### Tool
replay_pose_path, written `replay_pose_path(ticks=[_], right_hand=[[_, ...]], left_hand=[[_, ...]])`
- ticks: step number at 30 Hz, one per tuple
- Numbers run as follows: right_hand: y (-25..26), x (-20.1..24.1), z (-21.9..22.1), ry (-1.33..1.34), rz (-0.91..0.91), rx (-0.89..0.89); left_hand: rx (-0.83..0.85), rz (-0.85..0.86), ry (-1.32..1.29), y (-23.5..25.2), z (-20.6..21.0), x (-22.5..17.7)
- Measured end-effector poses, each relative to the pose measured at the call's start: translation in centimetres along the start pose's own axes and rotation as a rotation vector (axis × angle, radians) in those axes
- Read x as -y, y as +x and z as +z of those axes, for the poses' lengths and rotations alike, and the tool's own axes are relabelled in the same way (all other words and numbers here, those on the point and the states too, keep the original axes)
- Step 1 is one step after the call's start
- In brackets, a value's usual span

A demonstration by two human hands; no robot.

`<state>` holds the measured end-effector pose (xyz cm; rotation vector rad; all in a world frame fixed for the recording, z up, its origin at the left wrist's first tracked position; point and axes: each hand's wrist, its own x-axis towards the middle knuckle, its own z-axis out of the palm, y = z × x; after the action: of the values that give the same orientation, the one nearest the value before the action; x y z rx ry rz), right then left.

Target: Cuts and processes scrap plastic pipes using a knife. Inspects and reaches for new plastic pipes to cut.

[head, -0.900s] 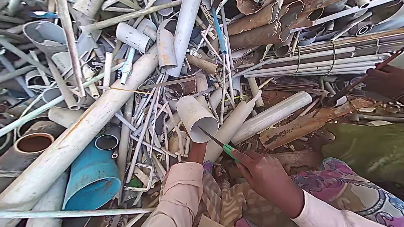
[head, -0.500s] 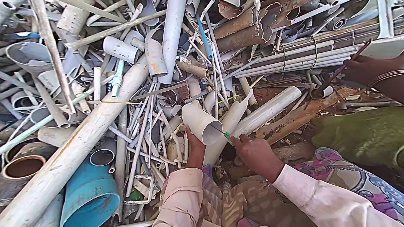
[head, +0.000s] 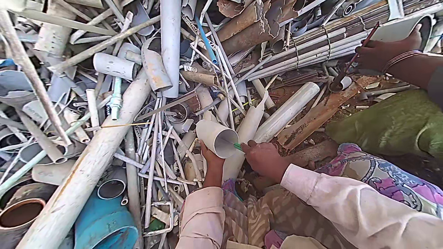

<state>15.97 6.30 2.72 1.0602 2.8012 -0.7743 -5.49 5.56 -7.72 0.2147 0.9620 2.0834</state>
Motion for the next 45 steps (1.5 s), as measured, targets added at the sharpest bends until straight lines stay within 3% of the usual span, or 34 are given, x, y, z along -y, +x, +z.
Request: replay_pose_path(ticks=[9,13,38,45], right_hand=[[1.0,0.0,-1.0,0.176,0.016,-0.009],[1.4,0.8,-1.0,-0.025,0.035,-0.033],[0.8,2.3,-1.4,0.021,-0.045,0.013],[0.0,2.6,-1.3,-0.093,-0.057,-0.001]], left_hand=[[0.068,0.032,-0.008,-0.1,-0.2,0.1],[0.095,0.033,-0.018,0.1,-0.6,0.2],[0.197,0.013,-0.061,0.0,-1.0,0.3],[0.183,0.023,-0.039,-0.5,-0.4,0.3]])
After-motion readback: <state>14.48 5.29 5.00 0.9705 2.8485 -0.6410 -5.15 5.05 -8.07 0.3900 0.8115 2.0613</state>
